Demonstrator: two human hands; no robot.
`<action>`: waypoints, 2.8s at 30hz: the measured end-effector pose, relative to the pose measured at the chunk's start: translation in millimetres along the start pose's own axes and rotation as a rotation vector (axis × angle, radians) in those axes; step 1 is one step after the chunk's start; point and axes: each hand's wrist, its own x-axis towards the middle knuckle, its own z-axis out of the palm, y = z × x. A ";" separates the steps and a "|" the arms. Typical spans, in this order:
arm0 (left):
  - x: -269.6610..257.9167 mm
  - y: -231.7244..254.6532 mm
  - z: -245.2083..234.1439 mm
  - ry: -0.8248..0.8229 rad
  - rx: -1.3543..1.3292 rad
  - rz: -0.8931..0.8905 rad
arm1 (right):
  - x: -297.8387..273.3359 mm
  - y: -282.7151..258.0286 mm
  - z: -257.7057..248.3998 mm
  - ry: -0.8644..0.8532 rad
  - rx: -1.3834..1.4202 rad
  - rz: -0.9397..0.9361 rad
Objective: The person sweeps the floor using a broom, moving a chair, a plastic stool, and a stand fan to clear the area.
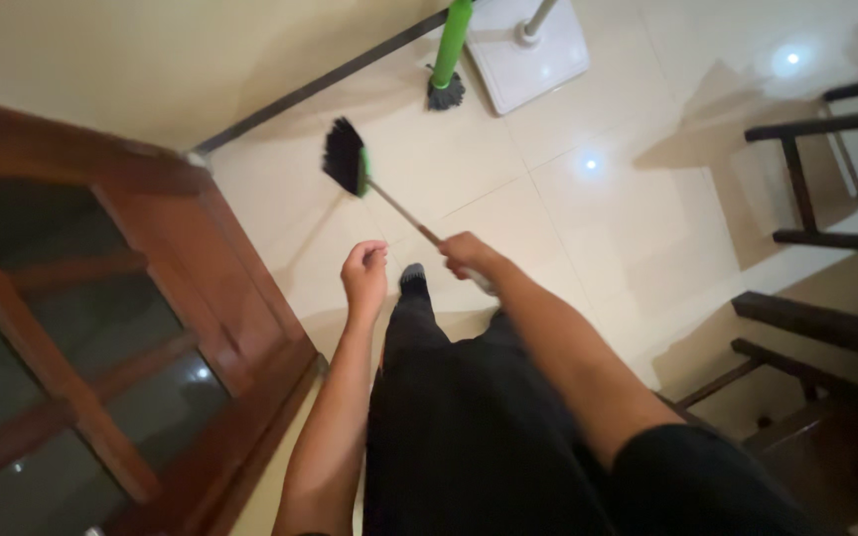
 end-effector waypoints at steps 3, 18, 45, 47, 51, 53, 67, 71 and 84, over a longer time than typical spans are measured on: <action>22.8 13.5 25.5 -0.105 0.045 0.040 | -42.3 16.7 -53.7 0.116 -0.041 0.083; 10.0 58.0 120.2 -0.489 0.088 0.133 | -143.5 81.0 -148.6 0.426 -1.058 -0.050; -42.2 56.1 289.9 -0.534 0.144 0.017 | -131.1 145.8 -274.3 -0.047 -0.931 -0.212; -52.2 55.3 311.0 -0.551 0.114 0.050 | -138.7 145.3 -323.8 -0.050 -1.120 -0.246; -68.5 64.7 356.6 -0.561 0.112 0.036 | -161.6 132.8 -402.1 0.152 -1.206 -0.001; -76.5 67.4 372.3 -0.556 0.115 0.018 | -179.8 132.5 -423.7 0.380 -0.826 0.116; -82.3 75.2 434.7 -0.599 0.124 -0.017 | -281.4 128.6 -412.4 0.242 -0.229 -0.068; -76.1 74.3 445.9 -0.643 0.132 0.009 | -257.8 142.2 -352.4 0.063 -0.221 -0.058; -46.0 69.3 420.6 -0.626 0.143 0.032 | -150.9 155.0 -353.0 -0.028 -0.437 0.021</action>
